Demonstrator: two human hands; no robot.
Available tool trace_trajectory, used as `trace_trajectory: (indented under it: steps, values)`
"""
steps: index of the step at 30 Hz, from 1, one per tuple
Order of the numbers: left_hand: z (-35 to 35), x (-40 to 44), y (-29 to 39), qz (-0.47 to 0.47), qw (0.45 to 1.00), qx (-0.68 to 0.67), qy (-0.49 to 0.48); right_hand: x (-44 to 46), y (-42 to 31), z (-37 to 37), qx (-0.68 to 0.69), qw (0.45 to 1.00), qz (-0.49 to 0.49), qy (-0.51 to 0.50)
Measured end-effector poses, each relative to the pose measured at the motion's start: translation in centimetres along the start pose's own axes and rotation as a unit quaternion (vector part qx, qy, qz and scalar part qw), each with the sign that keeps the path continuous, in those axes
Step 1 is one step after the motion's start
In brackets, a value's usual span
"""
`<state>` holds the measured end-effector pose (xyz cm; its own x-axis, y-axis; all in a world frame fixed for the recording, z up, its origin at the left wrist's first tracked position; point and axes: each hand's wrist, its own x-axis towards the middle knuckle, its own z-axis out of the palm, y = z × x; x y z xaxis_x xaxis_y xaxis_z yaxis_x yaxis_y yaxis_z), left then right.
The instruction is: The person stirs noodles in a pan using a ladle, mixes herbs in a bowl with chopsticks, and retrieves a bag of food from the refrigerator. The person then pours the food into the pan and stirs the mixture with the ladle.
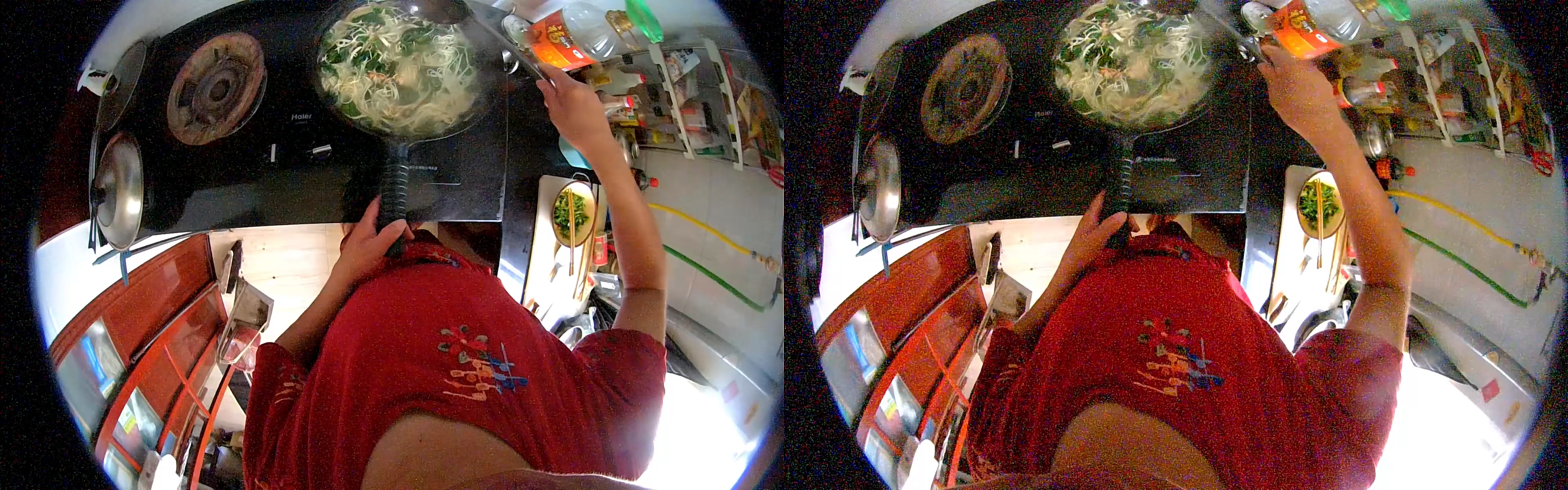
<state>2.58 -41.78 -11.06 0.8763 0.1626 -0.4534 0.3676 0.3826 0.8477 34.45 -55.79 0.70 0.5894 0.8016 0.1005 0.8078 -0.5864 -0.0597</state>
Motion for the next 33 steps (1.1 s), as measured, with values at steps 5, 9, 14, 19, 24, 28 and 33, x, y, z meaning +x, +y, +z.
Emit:
trace_trajectory:
  steps: [5, 9, 14, 19, 24, 28, 33]
  values:
    - [0.5, -0.5, 2.1, -0.074, 0.997, -0.010, -0.004, -0.3, -0.9, 3.3, -0.035, 0.998, 0.038, -0.046]
    - [0.3, -0.8, 2.8, -0.080, 0.995, 0.054, -0.007, -2.5, -2.3, 4.3, 0.264, 0.934, 0.148, -0.191]
    - [0.4, -0.5, 1.9, -0.073, 0.993, 0.091, 0.020, -4.0, -3.7, 1.9, 0.592, 0.669, 0.342, -0.291]
    - [0.0, -0.2, 1.7, -0.073, 0.991, 0.108, 0.002, -4.6, -3.7, -0.5, 0.658, 0.599, 0.350, -0.293]
    - [-0.3, 0.2, 0.5, -0.085, 0.992, 0.093, -0.018, -3.6, -4.6, -3.5, 0.580, 0.713, 0.299, -0.259]
    - [-0.6, 0.3, -0.3, -0.063, 0.993, 0.101, -0.009, -2.4, -4.3, -3.7, 0.486, 0.813, 0.230, -0.225]
    - [-0.1, -0.4, 1.5, -0.073, 0.995, 0.062, -0.004, -1.7, -2.7, -2.0, 0.191, 0.975, 0.076, -0.091]
